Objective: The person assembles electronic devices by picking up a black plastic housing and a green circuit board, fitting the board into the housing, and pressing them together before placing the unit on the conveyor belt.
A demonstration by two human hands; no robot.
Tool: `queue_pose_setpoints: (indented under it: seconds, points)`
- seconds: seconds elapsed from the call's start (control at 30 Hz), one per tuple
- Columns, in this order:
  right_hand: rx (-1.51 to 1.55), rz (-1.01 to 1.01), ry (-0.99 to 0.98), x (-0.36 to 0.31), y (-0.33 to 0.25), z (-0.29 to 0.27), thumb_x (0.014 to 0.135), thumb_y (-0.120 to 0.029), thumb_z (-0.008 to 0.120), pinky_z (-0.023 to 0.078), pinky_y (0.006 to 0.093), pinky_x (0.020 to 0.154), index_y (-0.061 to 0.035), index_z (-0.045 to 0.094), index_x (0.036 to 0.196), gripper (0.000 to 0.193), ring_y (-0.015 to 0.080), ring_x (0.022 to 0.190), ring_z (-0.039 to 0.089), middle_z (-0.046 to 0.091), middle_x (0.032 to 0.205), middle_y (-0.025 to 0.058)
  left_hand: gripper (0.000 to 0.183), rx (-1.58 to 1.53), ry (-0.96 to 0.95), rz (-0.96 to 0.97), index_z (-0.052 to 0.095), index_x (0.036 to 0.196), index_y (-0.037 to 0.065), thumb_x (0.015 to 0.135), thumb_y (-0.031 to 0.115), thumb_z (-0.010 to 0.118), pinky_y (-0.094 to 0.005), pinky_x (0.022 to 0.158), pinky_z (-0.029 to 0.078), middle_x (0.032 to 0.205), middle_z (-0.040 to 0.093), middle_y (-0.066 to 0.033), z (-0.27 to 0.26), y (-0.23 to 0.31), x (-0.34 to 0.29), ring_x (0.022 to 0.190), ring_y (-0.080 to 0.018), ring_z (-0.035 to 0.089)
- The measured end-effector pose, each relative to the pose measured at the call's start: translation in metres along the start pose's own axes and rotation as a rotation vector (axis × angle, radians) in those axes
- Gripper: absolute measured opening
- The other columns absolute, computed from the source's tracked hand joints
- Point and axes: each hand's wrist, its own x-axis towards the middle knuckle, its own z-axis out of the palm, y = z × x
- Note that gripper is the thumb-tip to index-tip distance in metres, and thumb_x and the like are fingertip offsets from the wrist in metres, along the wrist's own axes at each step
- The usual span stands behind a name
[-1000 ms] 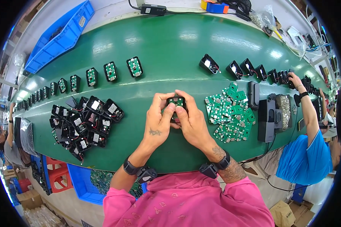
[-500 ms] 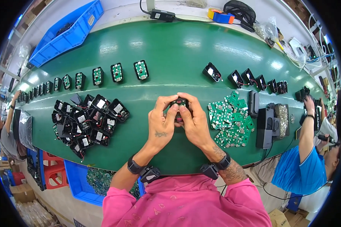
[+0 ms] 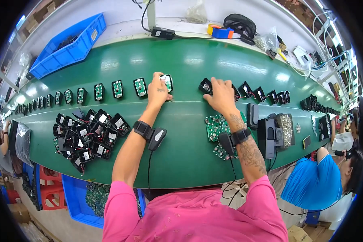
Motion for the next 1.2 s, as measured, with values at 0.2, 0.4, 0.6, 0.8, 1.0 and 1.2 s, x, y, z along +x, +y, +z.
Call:
queue_pose_setpoints:
  seconds: [0.2, 0.4, 0.6, 0.8, 1.0, 1.2]
  points:
    - [0.331, 0.139, -0.179, 0.000, 0.005, -0.013, 0.074, -0.026, 0.081, 0.053, 0.0417, 0.083, 0.0032, 0.062, 0.122, 0.059, 0.0370, 0.094, 0.065, 0.070, 0.106, 0.0217, 0.062, 0.643, 0.281, 0.769, 0.036, 0.149, 0.008, 0.093, 0.017, 0.061, -0.0346, 0.065, 0.061, 0.131, 0.057, -0.0294, -0.008, 0.010, -0.016, 0.083, -0.0291, 0.074]
    - [0.771, 0.083, -0.337, -0.044, -0.047, -0.071, 0.075, -0.029, 0.084, 0.053, 0.0371, 0.078, 0.0042, 0.055, 0.126, 0.067, 0.0224, 0.089, 0.067, 0.072, 0.099, 0.0182, 0.090, -0.048, -0.359, 0.301, 0.039, 0.149, 0.008, 0.072, 0.010, 0.085, -0.0369, 0.080, 0.062, 0.154, 0.031, -0.0197, -0.003, 0.057, -0.116, 0.105, -0.0275, 0.068]
    - [0.475, -0.008, -0.231, -0.082, -0.007, -0.075, 0.080, -0.033, 0.081, 0.052, 0.0398, 0.083, 0.0040, 0.060, 0.121, 0.059, 0.0317, 0.095, 0.065, 0.065, 0.106, 0.0204, 0.053, -0.499, -0.509, -0.049, 0.058, 0.126, 0.001, 0.077, 0.002, 0.078, -0.0330, 0.081, 0.060, 0.145, 0.039, -0.0128, -0.016, 0.019, -0.135, 0.104, -0.0224, 0.067]
    - [0.304, 0.070, -0.448, -0.105, 0.003, -0.073, 0.073, -0.032, 0.086, 0.047, 0.0410, 0.094, 0.0022, 0.059, 0.127, 0.070, 0.0351, 0.112, 0.055, 0.053, 0.120, 0.0210, 0.030, -0.556, -0.560, -0.120, 0.070, 0.107, 0.003, 0.078, 0.004, 0.079, -0.0277, 0.089, 0.053, 0.141, 0.040, -0.0109, -0.025, 0.013, -0.132, 0.104, -0.0153, 0.062]
    - [0.355, -0.047, -0.290, -0.110, -0.009, -0.073, 0.072, -0.021, 0.086, 0.048, 0.0372, 0.089, -0.0007, 0.054, 0.135, 0.073, 0.0283, 0.101, 0.059, 0.058, 0.104, 0.0122, 0.023, -0.518, -0.516, -0.091, 0.073, 0.102, 0.003, 0.079, 0.005, 0.078, -0.0265, 0.082, 0.055, 0.139, 0.040, -0.0114, -0.029, 0.012, -0.139, 0.097, -0.0139, 0.063]
    - [0.909, -0.091, -0.269, -0.113, -0.040, -0.073, 0.066, -0.009, 0.088, 0.046, 0.0281, 0.073, -0.0031, 0.052, 0.141, 0.084, 0.0125, 0.079, 0.051, 0.056, 0.096, 0.0027, 0.013, -0.503, -0.499, -0.047, 0.075, 0.093, 0.004, 0.080, 0.006, 0.077, -0.0271, 0.079, 0.053, 0.140, 0.044, -0.0139, -0.026, 0.009, -0.142, 0.102, -0.0161, 0.062]
